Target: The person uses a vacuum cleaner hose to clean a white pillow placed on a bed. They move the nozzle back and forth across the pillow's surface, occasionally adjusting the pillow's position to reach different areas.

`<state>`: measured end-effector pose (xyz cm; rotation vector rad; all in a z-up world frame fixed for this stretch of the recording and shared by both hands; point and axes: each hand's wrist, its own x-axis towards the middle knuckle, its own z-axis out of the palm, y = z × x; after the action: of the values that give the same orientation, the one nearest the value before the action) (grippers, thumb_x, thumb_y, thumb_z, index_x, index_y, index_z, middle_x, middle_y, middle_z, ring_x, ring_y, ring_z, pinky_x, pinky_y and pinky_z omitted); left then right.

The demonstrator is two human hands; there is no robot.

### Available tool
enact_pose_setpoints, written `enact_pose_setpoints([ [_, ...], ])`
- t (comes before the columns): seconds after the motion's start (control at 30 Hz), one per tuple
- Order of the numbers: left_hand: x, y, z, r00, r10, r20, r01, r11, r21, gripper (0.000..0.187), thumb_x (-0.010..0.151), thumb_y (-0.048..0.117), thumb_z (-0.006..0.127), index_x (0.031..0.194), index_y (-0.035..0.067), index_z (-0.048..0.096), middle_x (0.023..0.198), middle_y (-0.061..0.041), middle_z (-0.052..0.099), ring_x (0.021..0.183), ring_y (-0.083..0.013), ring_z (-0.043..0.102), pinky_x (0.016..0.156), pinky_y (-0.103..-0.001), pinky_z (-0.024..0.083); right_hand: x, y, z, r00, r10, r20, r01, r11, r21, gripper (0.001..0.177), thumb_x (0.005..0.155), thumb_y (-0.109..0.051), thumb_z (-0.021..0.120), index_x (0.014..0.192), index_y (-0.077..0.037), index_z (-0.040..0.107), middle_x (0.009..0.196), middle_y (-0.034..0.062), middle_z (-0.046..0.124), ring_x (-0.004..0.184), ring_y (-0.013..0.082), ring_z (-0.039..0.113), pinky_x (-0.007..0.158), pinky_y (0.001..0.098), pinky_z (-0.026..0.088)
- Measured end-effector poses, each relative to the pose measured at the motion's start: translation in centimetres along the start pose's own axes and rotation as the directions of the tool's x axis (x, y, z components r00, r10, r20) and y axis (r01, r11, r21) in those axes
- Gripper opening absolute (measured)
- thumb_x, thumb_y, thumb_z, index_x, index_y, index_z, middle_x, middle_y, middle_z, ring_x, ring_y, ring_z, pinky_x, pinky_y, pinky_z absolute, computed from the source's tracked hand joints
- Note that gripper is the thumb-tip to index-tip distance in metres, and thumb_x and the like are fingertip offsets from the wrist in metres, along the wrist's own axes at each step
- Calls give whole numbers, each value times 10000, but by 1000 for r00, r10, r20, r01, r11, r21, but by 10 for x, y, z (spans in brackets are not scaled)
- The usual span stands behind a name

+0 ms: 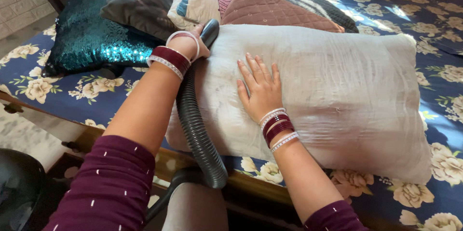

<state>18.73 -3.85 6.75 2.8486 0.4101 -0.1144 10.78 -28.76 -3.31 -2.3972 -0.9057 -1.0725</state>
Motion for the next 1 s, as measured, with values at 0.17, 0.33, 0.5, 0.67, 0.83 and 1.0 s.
enact_pose_setpoints([
  [0.17, 6, -19, -2, 996, -63, 63, 61, 998, 28, 1032, 781, 372, 782, 1645, 278, 226, 1398, -221, 608, 1206, -418, 630, 1008, -508, 496, 0, -1, 0, 1000, -1, 2, 1, 1000, 4, 496, 1025, -327, 533, 1504, -196, 535, 1599, 69, 455, 1487, 259, 390, 1223, 568, 215],
  [0.33, -18, -58, -13, 987, 42, 154, -29, 996, -87, 1071, 733, 463, 807, 1642, 297, 264, 1373, -198, 637, 1131, -375, 672, 958, -493, 528, 0, -1, 1, 1000, -7, -9, 7, 1000, -2, 499, 1020, -323, 540, 1501, -191, 536, 1595, 69, 460, 1487, 259, 391, 1224, 566, 213],
  [0.5, -56, -71, -10, 976, 62, 209, -4, 964, -265, 1114, 701, 396, 801, 1649, 343, 219, 1102, -229, 743, 803, -331, 710, 711, -460, 577, -2, -1, 2, 1000, 0, -15, 0, 1000, 6, 494, 1015, -317, 540, 1493, -193, 538, 1593, 66, 459, 1489, 255, 386, 1229, 566, 211],
  [0.67, -67, -71, 3, 973, 120, 195, -57, 952, -300, 1154, 704, 343, 830, 1649, 262, 173, 1037, -181, 748, 706, -275, 695, 636, -417, 568, -2, -1, 1, 1000, 8, -20, -8, 1000, 10, 492, 1015, -311, 538, 1493, -193, 538, 1592, 64, 460, 1484, 255, 390, 1223, 567, 221],
  [0.83, -69, -79, 16, 978, 142, 150, -95, 953, -287, 1166, 699, 358, 847, 1644, 218, 178, 1077, -170, 743, 728, -259, 712, 663, -390, 571, -2, -1, 1, 999, 1, -35, 0, 1000, 10, 487, 1015, -312, 539, 1486, -190, 542, 1591, 66, 461, 1482, 260, 393, 1220, 568, 225],
  [1.0, -87, -86, 30, 974, 176, 142, -114, 926, -361, 1163, 689, 348, 854, 1638, 218, 194, 1085, -188, 743, 740, -257, 704, 659, -382, 575, -3, 0, 1, 999, -1, -38, 1, 1000, 3, 493, 1009, -312, 538, 1487, -191, 548, 1593, 64, 460, 1480, 260, 395, 1220, 566, 225],
])
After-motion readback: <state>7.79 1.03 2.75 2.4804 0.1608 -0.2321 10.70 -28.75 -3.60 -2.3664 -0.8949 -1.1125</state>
